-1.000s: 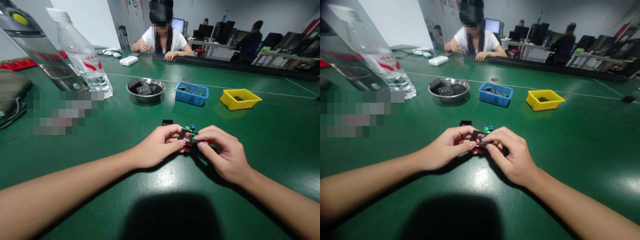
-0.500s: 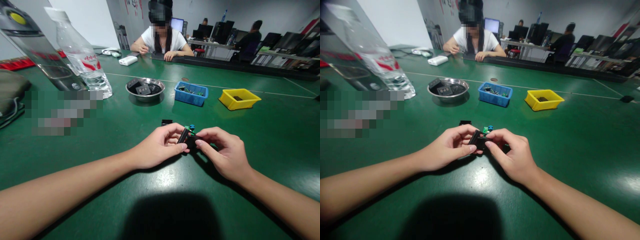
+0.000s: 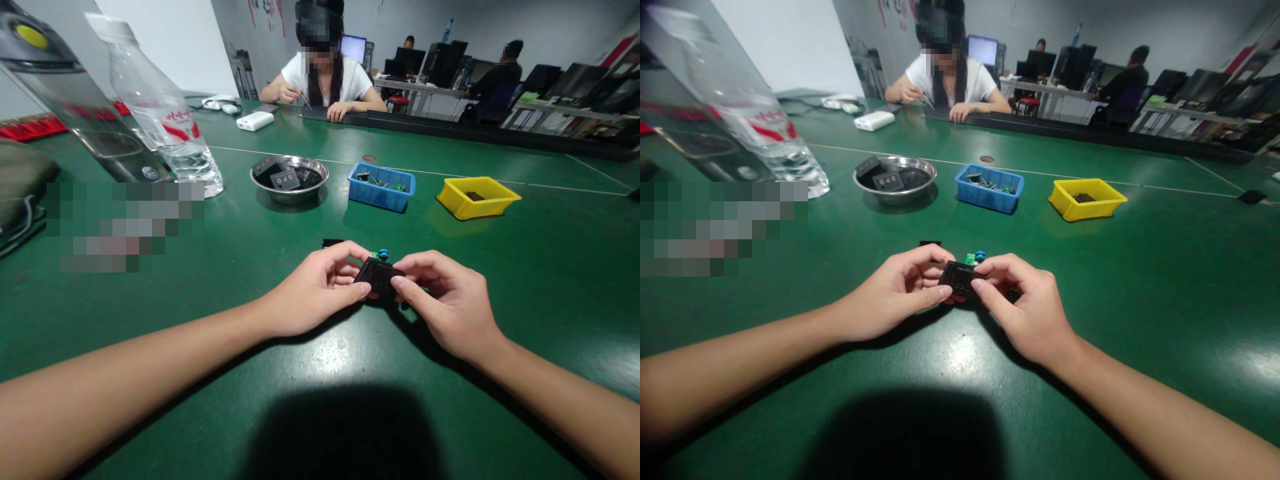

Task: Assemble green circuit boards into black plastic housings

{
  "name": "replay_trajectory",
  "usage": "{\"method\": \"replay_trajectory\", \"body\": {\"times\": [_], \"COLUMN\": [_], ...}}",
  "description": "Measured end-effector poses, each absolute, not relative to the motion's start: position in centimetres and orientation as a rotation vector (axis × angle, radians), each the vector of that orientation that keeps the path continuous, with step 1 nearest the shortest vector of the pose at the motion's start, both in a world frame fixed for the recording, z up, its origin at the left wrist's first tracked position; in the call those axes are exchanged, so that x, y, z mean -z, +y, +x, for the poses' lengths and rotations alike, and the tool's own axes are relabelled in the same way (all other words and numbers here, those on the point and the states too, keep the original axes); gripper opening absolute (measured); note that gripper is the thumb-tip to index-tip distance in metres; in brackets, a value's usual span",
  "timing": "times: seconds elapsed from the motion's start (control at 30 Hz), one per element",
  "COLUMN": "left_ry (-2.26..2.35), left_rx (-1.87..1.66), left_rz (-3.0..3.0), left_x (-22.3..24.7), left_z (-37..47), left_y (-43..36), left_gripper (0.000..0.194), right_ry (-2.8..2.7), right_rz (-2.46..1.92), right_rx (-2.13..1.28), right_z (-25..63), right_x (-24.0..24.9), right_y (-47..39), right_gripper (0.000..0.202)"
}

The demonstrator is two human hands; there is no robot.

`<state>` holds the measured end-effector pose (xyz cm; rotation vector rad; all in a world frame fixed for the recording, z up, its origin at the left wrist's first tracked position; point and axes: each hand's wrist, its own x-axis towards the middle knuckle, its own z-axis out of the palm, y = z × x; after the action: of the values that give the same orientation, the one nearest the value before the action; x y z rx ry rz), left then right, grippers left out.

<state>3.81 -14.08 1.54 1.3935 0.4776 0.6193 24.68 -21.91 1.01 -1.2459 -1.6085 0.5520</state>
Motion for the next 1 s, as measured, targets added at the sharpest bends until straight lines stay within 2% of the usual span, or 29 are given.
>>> {"method": "replay_trajectory", "body": {"times": [0.4,0.57,0.8,1.0], "left_ry": [0.553,0.573,0.633,0.659], "left_rx": [-0.556,-0.576,-0.596,-0.621], "left_rz": [1.306,1.299,1.291,1.269], "left_x": [-1.8,-1.5,-1.6,-1.6], "left_z": [4.0,4.1,4.4,4.3], "left_y": [-14.2,-14.2,-14.2,-14.1], "left_gripper": [0.031,0.028,0.023,0.023], "right_ry": [-1.467,-1.811,-2.360,-2.285], "right_rz": [-1.182,-1.183,-0.861,-0.836], "right_rx": [-0.472,-0.272,-0.168,-0.130], "right_z": [24.6,24.4,23.7,24.9], "right_x": [-1.3,-1.6,-2.0,-2.4], "right_y": [-22.0,-22.2,-22.5,-21.9], "right_gripper": [0.004,0.010,0.010,0.010]}}
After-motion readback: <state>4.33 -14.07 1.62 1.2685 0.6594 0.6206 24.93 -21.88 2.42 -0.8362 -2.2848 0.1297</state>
